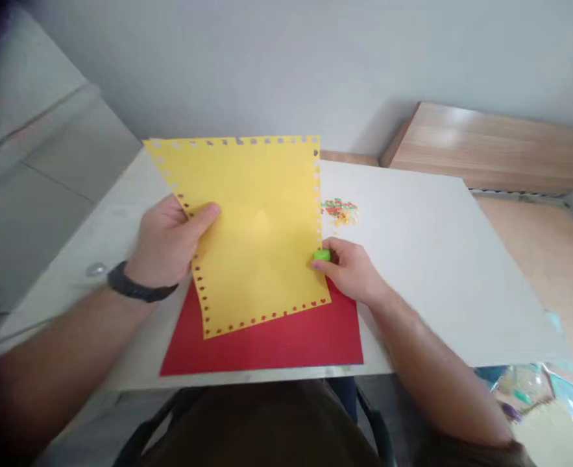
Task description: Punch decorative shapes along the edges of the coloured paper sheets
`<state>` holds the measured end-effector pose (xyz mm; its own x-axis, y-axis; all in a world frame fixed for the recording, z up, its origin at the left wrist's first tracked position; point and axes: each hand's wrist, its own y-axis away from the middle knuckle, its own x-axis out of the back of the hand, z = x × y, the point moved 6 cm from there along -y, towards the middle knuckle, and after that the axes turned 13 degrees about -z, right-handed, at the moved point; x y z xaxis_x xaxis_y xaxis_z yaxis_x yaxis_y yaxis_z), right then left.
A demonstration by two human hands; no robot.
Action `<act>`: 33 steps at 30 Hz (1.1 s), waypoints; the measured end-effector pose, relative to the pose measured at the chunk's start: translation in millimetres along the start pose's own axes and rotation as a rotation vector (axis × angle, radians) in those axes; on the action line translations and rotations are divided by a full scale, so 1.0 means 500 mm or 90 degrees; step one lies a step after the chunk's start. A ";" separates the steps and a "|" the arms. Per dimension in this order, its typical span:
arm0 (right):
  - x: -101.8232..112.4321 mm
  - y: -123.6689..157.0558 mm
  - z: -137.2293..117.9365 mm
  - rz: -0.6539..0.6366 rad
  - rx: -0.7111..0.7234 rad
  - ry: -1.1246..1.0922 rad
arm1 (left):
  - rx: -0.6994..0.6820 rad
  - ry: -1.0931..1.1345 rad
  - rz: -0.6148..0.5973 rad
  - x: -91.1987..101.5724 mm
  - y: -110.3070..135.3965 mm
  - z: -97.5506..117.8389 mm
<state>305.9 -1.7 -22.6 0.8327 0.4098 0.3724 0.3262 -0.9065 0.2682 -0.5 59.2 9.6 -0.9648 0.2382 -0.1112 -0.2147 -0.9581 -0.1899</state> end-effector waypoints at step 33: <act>0.069 -0.007 -0.005 0.140 0.054 -0.373 | 0.044 0.027 0.039 0.007 -0.001 -0.012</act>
<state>332.7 16.0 -8.6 0.9832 0.1113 -0.1446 0.1342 -0.9780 0.1600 -2.6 61.3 3.3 -0.9693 0.1845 -0.1625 -0.1672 -0.9793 -0.1145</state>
